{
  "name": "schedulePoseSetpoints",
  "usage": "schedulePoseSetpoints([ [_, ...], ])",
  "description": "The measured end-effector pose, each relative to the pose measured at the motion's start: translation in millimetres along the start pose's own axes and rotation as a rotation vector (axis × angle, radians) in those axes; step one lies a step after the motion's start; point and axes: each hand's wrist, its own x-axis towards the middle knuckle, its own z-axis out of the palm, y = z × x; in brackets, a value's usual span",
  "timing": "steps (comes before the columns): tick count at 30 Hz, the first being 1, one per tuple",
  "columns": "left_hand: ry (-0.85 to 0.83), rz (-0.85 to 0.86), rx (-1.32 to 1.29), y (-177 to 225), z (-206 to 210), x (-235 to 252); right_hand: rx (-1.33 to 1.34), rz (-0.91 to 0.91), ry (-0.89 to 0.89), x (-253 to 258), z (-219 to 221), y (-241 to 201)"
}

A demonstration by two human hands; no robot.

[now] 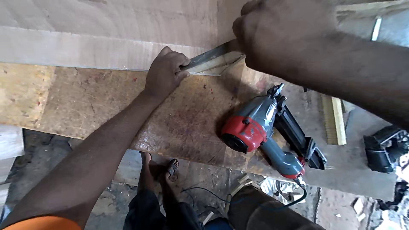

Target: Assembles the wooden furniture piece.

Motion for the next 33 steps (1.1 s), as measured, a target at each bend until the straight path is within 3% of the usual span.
schedulePoseSetpoints([
  [7, -0.066, 0.047, -0.141, -12, -10, 1, 0.021, -0.012, 0.000, 1, 2, 2],
  [13, -0.047, -0.007, -0.106, -9, -10, 1, -0.017, -0.028, -0.012, 3, -1, 2],
  [17, -0.058, -0.025, -0.136, -11, -11, 3, -0.031, -0.128, 0.082, -7, 4, 4],
  [20, -0.071, -0.036, -0.123, -12, -12, 4, 0.142, -0.213, 0.218, -52, 26, 4],
  [22, -0.080, -0.036, -0.129, -12, -13, 6, 0.364, -0.061, 0.171, -98, 57, 3],
  [26, -0.099, -0.069, -0.189, -13, -16, 8, 0.675, 0.476, -0.096, -181, 130, 1],
  [29, -0.141, -0.097, -0.181, -13, -21, 11, 0.804, 0.590, -0.187, -203, 177, -16],
  [33, -0.139, -0.118, -0.194, -12, -22, 13, 0.768, 0.717, -0.132, -182, 185, -38],
])
